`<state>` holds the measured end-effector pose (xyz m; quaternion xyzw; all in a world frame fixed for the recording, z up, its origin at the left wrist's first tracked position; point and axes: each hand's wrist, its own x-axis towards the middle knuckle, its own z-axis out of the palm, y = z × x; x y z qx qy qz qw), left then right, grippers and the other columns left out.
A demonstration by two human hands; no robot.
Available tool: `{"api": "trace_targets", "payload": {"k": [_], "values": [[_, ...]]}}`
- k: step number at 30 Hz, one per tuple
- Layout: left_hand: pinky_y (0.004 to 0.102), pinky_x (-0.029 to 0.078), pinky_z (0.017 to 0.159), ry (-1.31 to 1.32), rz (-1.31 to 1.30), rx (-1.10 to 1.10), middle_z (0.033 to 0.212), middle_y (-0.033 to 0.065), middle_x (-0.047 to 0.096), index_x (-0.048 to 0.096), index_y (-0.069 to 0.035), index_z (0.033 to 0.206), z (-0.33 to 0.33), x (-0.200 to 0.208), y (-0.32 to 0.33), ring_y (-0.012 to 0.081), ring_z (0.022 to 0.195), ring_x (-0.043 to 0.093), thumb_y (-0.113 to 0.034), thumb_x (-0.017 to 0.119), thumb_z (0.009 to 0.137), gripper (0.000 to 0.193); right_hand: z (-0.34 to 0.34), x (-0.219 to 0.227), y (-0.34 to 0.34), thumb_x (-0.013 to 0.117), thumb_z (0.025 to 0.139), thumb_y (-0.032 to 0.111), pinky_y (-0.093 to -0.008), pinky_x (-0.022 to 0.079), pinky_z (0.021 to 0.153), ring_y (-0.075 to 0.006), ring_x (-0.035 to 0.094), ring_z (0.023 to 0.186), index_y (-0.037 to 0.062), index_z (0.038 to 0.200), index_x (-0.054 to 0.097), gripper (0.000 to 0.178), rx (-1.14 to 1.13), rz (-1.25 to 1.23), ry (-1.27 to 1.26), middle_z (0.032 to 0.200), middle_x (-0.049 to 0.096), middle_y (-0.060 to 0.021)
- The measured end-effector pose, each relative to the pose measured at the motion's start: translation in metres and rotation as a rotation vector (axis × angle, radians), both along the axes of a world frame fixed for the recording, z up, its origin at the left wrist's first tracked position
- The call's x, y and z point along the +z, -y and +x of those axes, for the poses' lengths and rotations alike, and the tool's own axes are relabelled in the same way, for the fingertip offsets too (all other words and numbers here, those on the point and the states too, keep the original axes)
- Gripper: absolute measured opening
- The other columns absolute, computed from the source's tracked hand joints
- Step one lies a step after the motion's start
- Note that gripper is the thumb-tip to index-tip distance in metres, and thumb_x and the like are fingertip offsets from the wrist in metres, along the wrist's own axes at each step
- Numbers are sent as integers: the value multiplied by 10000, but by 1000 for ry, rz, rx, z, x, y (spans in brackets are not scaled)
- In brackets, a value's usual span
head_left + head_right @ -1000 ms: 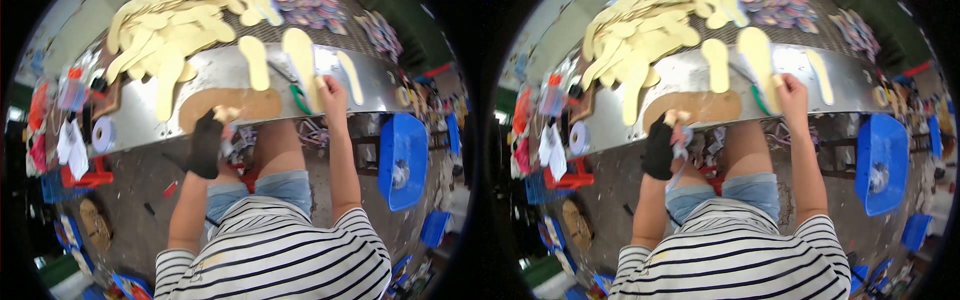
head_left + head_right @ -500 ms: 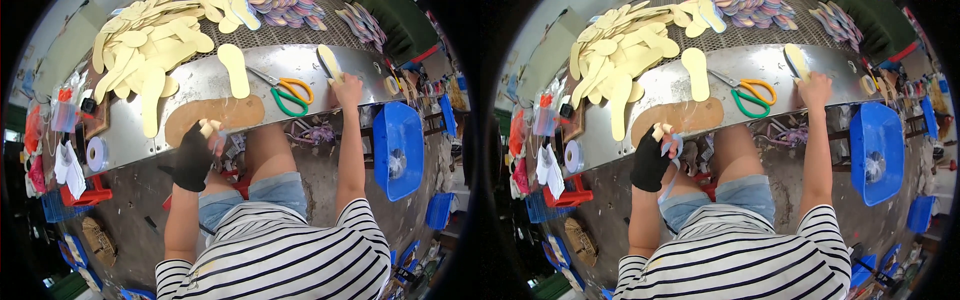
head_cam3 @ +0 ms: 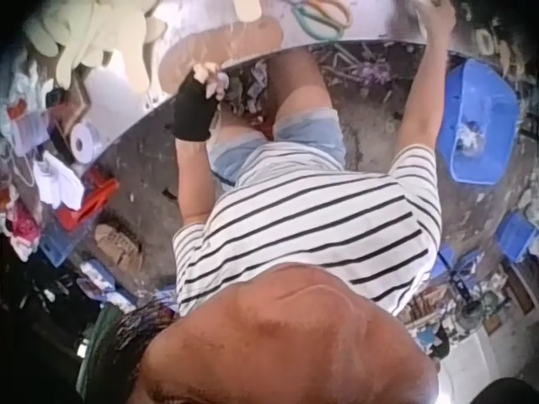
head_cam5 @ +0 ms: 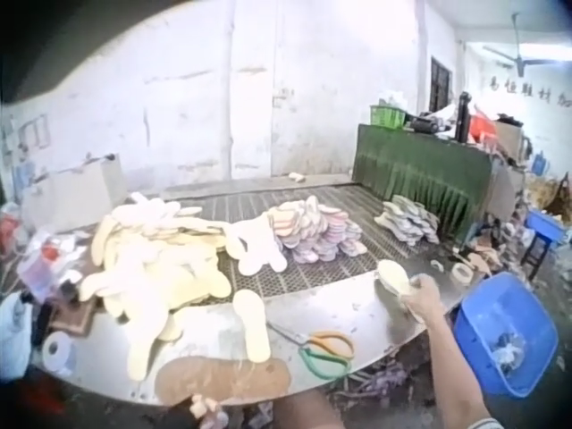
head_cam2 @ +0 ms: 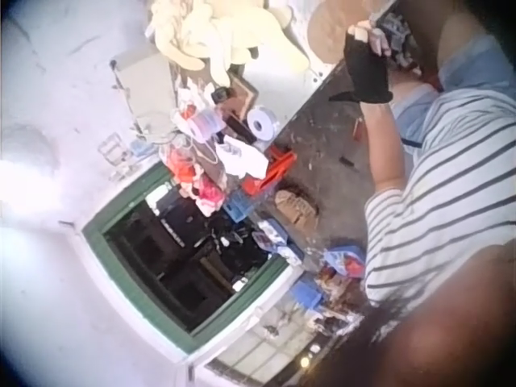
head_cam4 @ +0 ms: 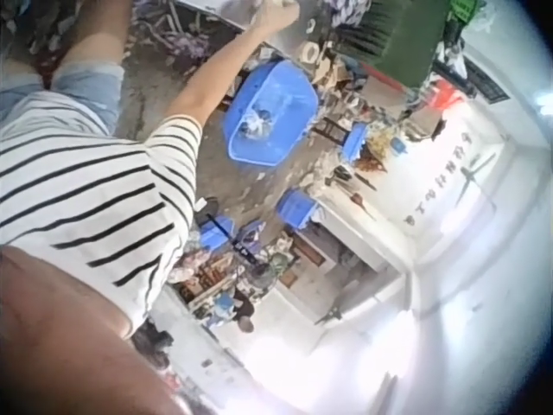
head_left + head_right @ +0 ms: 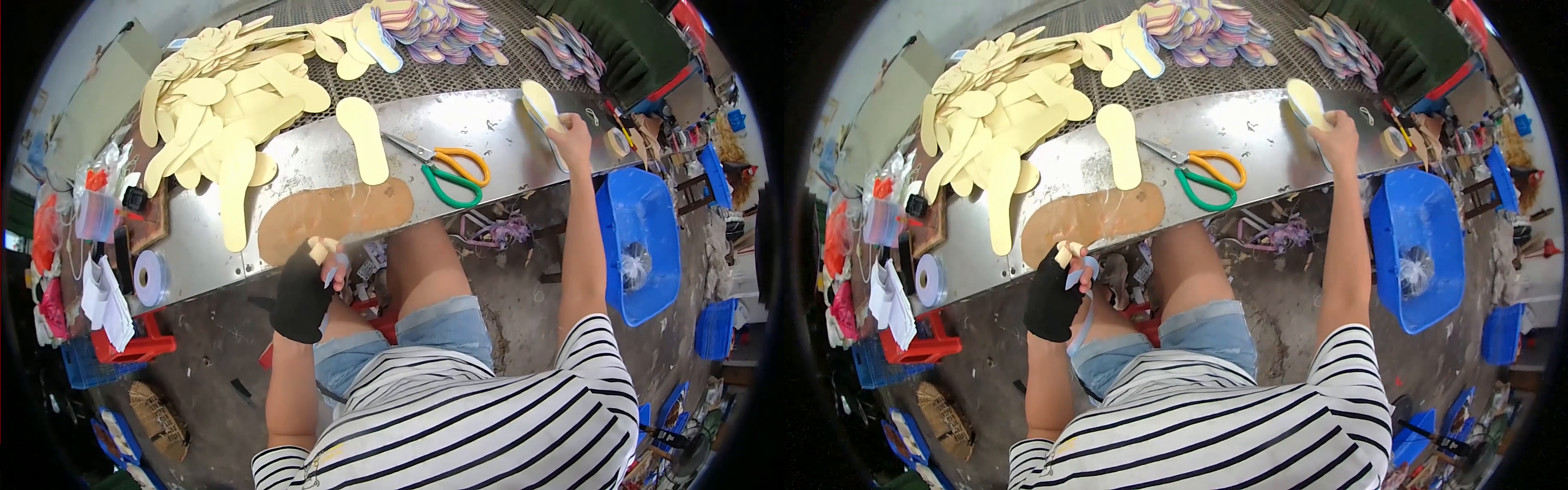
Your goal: Applying adhesive tape to the edges of shoe insoles.
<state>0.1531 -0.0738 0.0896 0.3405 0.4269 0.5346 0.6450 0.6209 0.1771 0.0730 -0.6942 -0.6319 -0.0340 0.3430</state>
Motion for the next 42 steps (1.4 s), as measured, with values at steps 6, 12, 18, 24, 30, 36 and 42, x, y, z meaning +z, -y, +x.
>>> {"api": "trace_targets", "payload": {"k": [6, 12, 18, 24, 30, 36, 42], "values": [[217, 355, 556, -171, 118, -27, 703, 13, 418, 507, -28, 945, 6, -13, -7, 115, 643, 440, -253, 467, 933, 229, -94, -26, 35, 704, 612, 200, -397, 421, 827, -308, 529, 929, 29, 899, 600, 350, 198, -33, 175, 902, 576, -154], [267, 417, 621, 485, -114, -61, 682, 26, 464, 531, -34, 974, 15, 8, -31, 161, 713, 501, -254, 447, 939, 238, -192, 65, 126, 709, 628, 88, -355, 414, 864, -291, 519, 971, 22, 923, 605, 319, 685, 16, -147, 985, 554, -123], [286, 454, 665, 614, -163, -76, 729, 43, 509, 540, -32, 1002, 11, 7, -28, 191, 734, 527, -279, 433, 945, 275, -282, 62, 173, 730, 672, 98, -353, 420, 853, -217, 533, 975, 15, 931, 611, 296, 1151, -363, -552, 984, 543, -90], [280, 457, 666, 541, -99, -106, 751, 57, 533, 536, -27, 983, 0, 9, -23, 189, 723, 532, -264, 436, 942, 261, -296, 59, 163, 663, 751, 61, -284, 394, 845, -146, 518, 932, 7, 878, 605, 150, 1205, -508, -844, 999, 535, -64], [228, 422, 529, -63, -2, -56, 734, 2, 493, 535, -46, 1046, 1, 25, -24, 77, 610, 488, -118, 597, 817, 248, -296, 59, 156, 628, 807, 87, -270, 419, 820, -122, 551, 869, 27, 906, 586, 124, 1208, -503, -1230, 929, 571, -39], [212, 415, 581, -261, 174, -123, 732, -5, 569, 602, -45, 953, 4, 22, -25, 45, 639, 501, -109, 641, 795, 175, -287, 76, 139, 581, 851, 77, -273, 470, 746, -120, 582, 797, 50, 956, 548, 114, 1113, -528, -1615, 877, 614, -42], [328, 475, 602, -1196, 438, 167, 789, 123, 603, 628, -70, 860, -9, 83, -7, 280, 700, 611, -221, 706, 732, 213, -258, 85, 122, 552, 885, 132, -330, 497, 731, -189, 607, 832, 63, 955, 540, 99, 1011, -350, -1744, 901, 613, -74]]}}
